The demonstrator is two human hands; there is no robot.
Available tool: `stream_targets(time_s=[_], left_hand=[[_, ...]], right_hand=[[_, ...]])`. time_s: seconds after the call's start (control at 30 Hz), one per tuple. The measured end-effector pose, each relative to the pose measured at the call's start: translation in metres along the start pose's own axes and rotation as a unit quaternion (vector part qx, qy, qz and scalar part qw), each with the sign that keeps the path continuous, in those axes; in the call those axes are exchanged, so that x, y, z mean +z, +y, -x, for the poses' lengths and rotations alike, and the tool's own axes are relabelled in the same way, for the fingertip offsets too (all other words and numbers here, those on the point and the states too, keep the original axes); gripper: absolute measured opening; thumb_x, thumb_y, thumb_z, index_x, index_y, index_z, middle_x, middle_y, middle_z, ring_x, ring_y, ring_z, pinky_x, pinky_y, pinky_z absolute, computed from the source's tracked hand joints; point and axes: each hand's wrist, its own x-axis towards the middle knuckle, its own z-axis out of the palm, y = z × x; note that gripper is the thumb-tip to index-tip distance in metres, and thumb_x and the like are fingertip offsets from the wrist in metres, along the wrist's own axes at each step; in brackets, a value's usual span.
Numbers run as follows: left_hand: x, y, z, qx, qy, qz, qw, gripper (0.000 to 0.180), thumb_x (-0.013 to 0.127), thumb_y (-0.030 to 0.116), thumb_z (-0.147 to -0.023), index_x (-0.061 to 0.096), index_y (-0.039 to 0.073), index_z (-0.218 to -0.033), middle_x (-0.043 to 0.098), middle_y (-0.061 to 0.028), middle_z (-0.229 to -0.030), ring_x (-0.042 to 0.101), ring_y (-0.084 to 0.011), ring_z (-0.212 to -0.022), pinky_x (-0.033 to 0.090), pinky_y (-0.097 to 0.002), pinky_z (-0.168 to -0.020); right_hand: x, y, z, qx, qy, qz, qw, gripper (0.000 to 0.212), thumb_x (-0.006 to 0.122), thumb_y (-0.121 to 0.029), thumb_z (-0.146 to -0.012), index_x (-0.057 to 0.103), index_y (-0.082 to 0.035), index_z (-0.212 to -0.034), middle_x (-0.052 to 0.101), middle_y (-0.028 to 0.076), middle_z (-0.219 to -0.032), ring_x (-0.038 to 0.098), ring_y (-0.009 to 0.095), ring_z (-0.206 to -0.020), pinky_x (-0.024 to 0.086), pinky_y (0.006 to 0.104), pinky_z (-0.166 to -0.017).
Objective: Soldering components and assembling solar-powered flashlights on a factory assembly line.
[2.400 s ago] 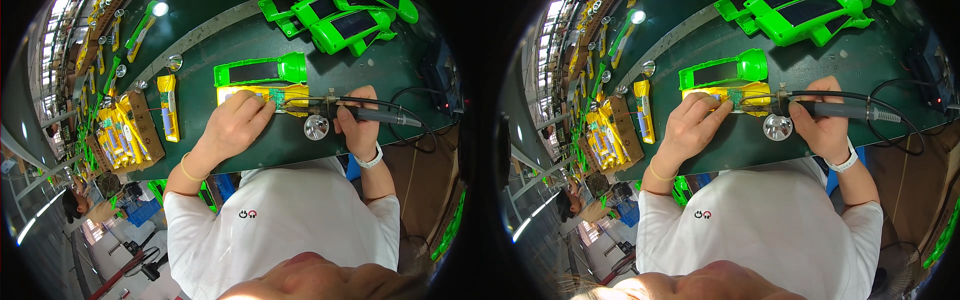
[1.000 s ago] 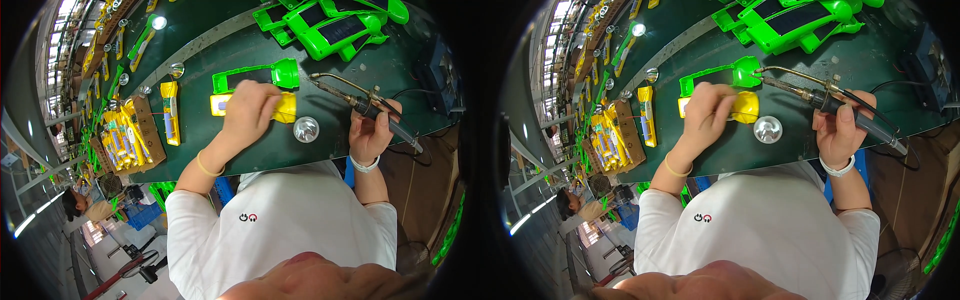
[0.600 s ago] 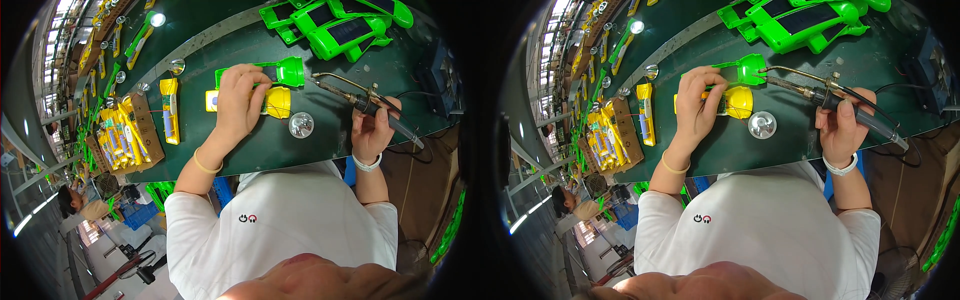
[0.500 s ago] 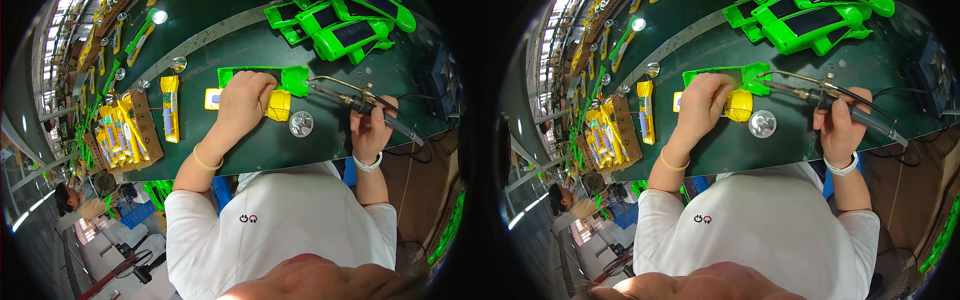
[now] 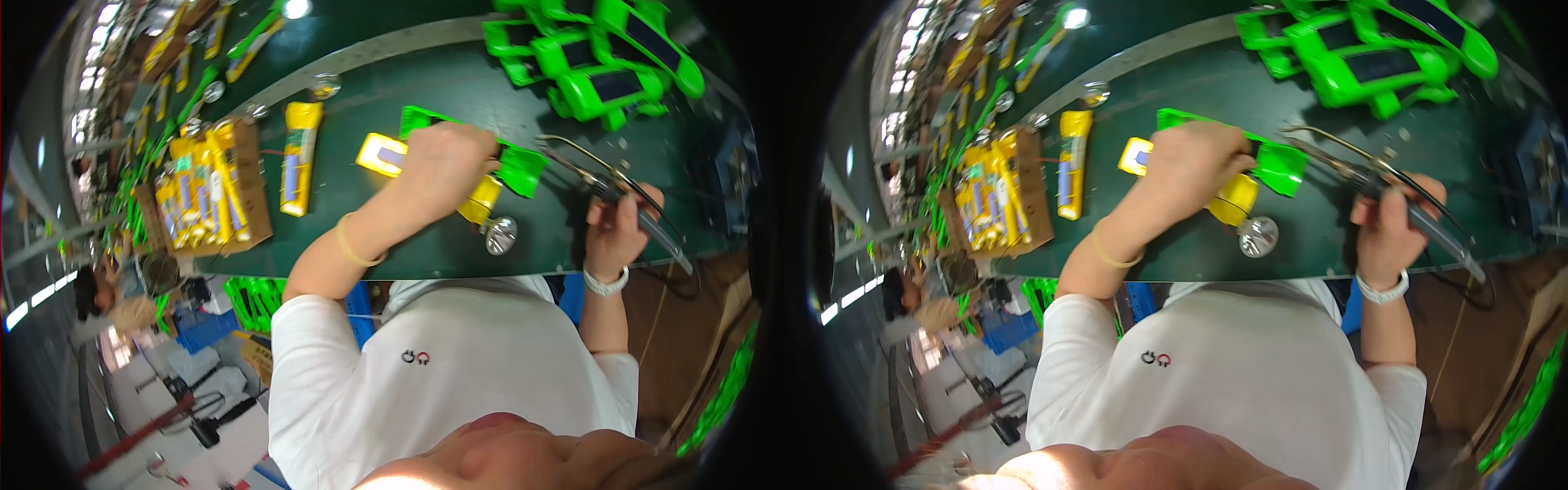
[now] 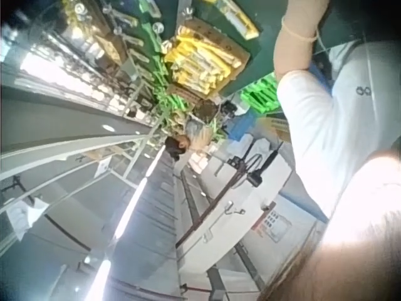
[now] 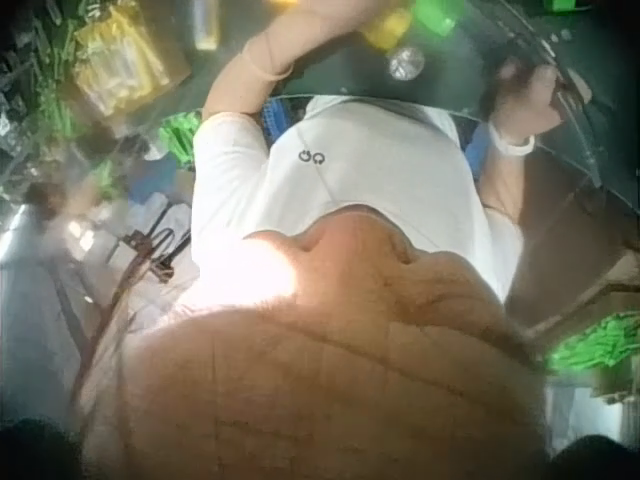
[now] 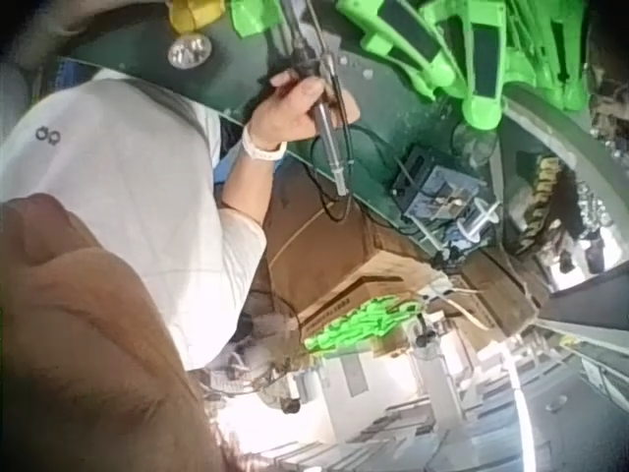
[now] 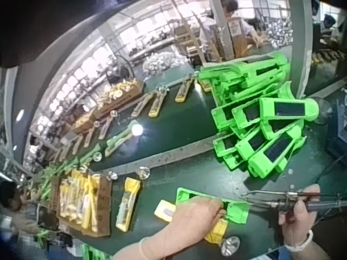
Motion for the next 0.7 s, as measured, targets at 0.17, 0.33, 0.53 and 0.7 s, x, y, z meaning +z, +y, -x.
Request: stream_targets(time_s=[0.17,0.33,0.53,0.7], left_hand=[[0.007,0.008,-0.008,0.031,0.004,0.027,0.999,0.014,0.064,0.020,-0.070,0.059,0.006,-0.072,0.060,-0.0106,-0.070,0.060,-0.0299,-0.069,0.047,-0.0398,-0.060],[0.009,0.003,0.000,-0.019,0.054,0.008,0.998,0.014,0.063,0.020,-0.073,0.059,0.006,-0.073,0.060,-0.0106,-0.068,0.060,-0.0294,-0.067,0.047,-0.0390,-0.057],[0.004,-0.001,-0.003,0.001,0.050,0.024,0.998,0.019,0.069,0.022,-0.069,0.060,0.005,-0.072,0.061,-0.0084,-0.065,0.060,-0.0270,-0.062,0.046,-0.0365,-0.056],[0.003,0.008,-0.004,-0.005,0.057,0.023,0.998,0.017,0.068,0.020,-0.070,0.058,0.005,-0.071,0.060,-0.0093,-0.063,0.059,-0.0276,-0.060,0.046,-0.0366,-0.054]], right_hand=[[-0.007,-0.004,0.002,-0.002,-0.022,0.045,0.999,0.024,0.049,-0.024,-0.090,0.040,-0.005,-0.102,0.057,0.015,-0.069,0.052,0.014,-0.050,0.036,0.0189,-0.041],[0.000,0.002,0.001,0.023,-0.089,-0.022,0.996,0.019,0.047,-0.013,-0.092,0.037,-0.005,-0.106,0.056,0.018,-0.087,0.060,0.024,-0.065,0.043,0.0249,-0.047],[0.013,0.000,0.000,0.026,-0.108,-0.015,0.994,0.024,0.049,-0.010,-0.090,0.033,-0.002,-0.107,0.055,0.018,-0.096,0.063,0.031,-0.085,0.053,0.0295,-0.061],[0.019,0.001,0.002,0.045,-0.141,0.006,0.989,0.027,0.050,-0.005,-0.089,0.031,-0.001,-0.107,0.051,0.015,-0.100,0.061,0.028,-0.093,0.055,0.0308,-0.071]])
